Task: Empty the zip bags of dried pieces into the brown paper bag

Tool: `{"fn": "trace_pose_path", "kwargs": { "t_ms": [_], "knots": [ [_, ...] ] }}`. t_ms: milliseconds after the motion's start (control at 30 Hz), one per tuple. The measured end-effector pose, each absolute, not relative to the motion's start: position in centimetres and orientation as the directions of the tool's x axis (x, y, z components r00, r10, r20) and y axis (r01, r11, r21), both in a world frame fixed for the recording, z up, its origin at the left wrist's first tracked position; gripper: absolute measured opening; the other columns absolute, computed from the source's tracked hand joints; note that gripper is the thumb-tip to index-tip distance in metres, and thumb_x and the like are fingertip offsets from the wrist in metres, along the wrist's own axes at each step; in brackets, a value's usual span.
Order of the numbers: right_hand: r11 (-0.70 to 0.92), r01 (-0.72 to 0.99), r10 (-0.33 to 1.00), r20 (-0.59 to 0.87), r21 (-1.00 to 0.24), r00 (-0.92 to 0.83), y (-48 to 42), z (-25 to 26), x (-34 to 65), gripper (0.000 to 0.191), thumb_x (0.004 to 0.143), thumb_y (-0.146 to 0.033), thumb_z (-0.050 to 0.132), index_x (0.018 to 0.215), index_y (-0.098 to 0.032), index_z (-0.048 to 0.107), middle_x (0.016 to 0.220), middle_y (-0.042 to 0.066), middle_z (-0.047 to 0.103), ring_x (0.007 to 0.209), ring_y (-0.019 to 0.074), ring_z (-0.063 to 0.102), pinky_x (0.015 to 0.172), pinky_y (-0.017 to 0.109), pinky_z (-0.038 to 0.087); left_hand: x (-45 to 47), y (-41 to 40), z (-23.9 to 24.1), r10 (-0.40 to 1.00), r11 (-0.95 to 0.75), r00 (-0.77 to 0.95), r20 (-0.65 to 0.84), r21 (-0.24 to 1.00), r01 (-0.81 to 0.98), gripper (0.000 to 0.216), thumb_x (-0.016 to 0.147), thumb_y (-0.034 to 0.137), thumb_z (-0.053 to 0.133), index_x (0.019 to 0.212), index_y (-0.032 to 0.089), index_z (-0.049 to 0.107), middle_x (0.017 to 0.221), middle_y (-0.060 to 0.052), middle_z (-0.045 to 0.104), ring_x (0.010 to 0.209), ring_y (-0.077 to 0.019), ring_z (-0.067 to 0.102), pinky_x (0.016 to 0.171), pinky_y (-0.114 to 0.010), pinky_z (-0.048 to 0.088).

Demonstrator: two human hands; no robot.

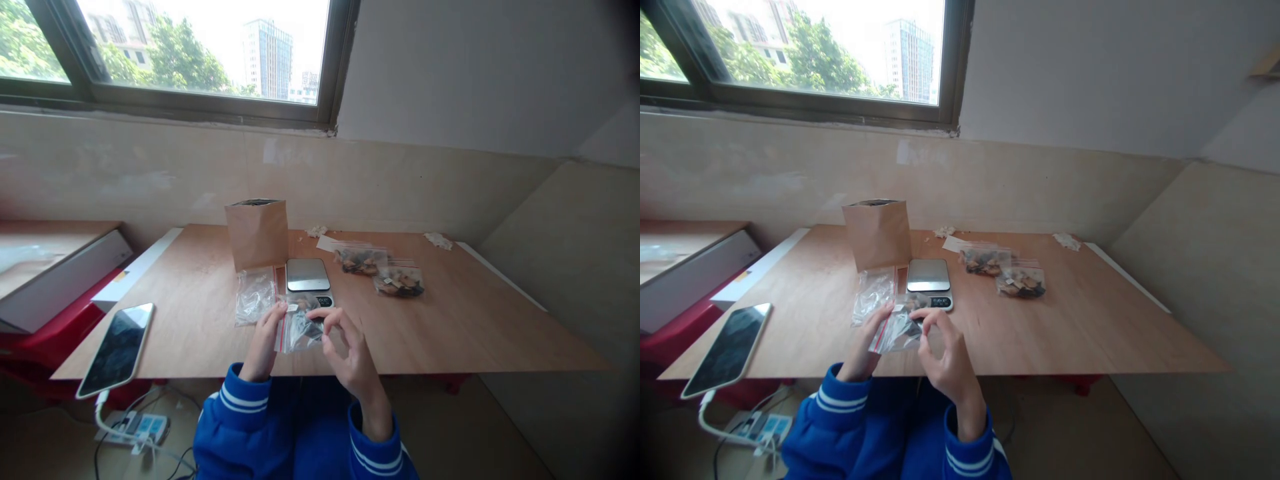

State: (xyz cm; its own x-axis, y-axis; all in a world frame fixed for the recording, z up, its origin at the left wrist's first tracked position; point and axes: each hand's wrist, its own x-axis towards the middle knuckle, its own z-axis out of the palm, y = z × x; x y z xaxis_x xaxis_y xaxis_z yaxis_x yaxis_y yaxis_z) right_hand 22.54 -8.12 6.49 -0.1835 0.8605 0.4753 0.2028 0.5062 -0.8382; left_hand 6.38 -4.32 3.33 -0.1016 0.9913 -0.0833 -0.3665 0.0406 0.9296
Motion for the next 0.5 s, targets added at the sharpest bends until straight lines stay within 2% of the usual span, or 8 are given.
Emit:
{"fn": "trace_pose_path", "kwargs": {
  "t_ms": [133, 267, 367, 500],
  "knots": [
    [0.436, 0.339, 0.899, 0.417, -0.833, -0.131, -7.9, 6.5, 22.2, 0.014, 0.093, -0.027, 0.049, 0.099, -0.024, 0.061, 0.109, 0.006, 0.068, 0.108, 0.0223, 0.061, 0.098, 0.040, 0.046, 6.7, -4.7, 3.3, 0.975, -0.124, -0.207, 0.077, 0.967, -0.223, 0.031, 0.080, 0.049, 0.064, 0.080, 0.018, 0.065, 0.083, -0.003, 0.065, 0.083, -0.0186, 0.059, 0.076, -0.029, 0.049],
    [0.362, 0.359, 0.932, 0.347, -0.860, -0.109, -7.3, 5.9, 20.7, 0.023, 0.091, -0.036, 0.057, 0.110, -0.024, 0.062, 0.109, 0.005, 0.068, 0.105, 0.0218, 0.063, 0.095, 0.037, 0.049, 7.0, -5.2, 3.2, 0.957, -0.275, -0.095, 0.274, 0.961, 0.001, 0.031, 0.090, 0.047, 0.054, 0.076, 0.019, 0.059, 0.076, -0.001, 0.056, 0.076, -0.0151, 0.053, 0.073, -0.026, 0.044],
    [0.317, 0.287, 0.949, 0.302, -0.904, -0.094, -7.0, 5.6, 19.6, 0.023, 0.091, -0.040, 0.057, 0.105, -0.023, 0.064, 0.102, 0.005, 0.070, 0.095, 0.0200, 0.066, 0.086, 0.032, 0.053, 7.1, -5.4, 3.1, 0.948, -0.307, -0.074, 0.308, 0.951, 0.023, 0.033, 0.092, 0.046, 0.051, 0.072, 0.019, 0.051, 0.072, 0.000, 0.048, 0.071, -0.0134, 0.049, 0.068, -0.024, 0.041],
    [0.317, 0.244, 0.948, 0.304, -0.917, -0.092, -7.0, 5.5, 18.9, 0.021, 0.090, -0.039, 0.058, 0.097, -0.021, 0.066, 0.094, 0.004, 0.072, 0.087, 0.0185, 0.068, 0.082, 0.030, 0.054, 7.2, -5.4, 2.8, 0.946, -0.317, -0.072, 0.317, 0.948, 0.013, 0.035, 0.094, 0.047, 0.048, 0.072, 0.019, 0.047, 0.071, 0.001, 0.045, 0.068, -0.0127, 0.045, 0.065, -0.023, 0.039]
  ]
}}
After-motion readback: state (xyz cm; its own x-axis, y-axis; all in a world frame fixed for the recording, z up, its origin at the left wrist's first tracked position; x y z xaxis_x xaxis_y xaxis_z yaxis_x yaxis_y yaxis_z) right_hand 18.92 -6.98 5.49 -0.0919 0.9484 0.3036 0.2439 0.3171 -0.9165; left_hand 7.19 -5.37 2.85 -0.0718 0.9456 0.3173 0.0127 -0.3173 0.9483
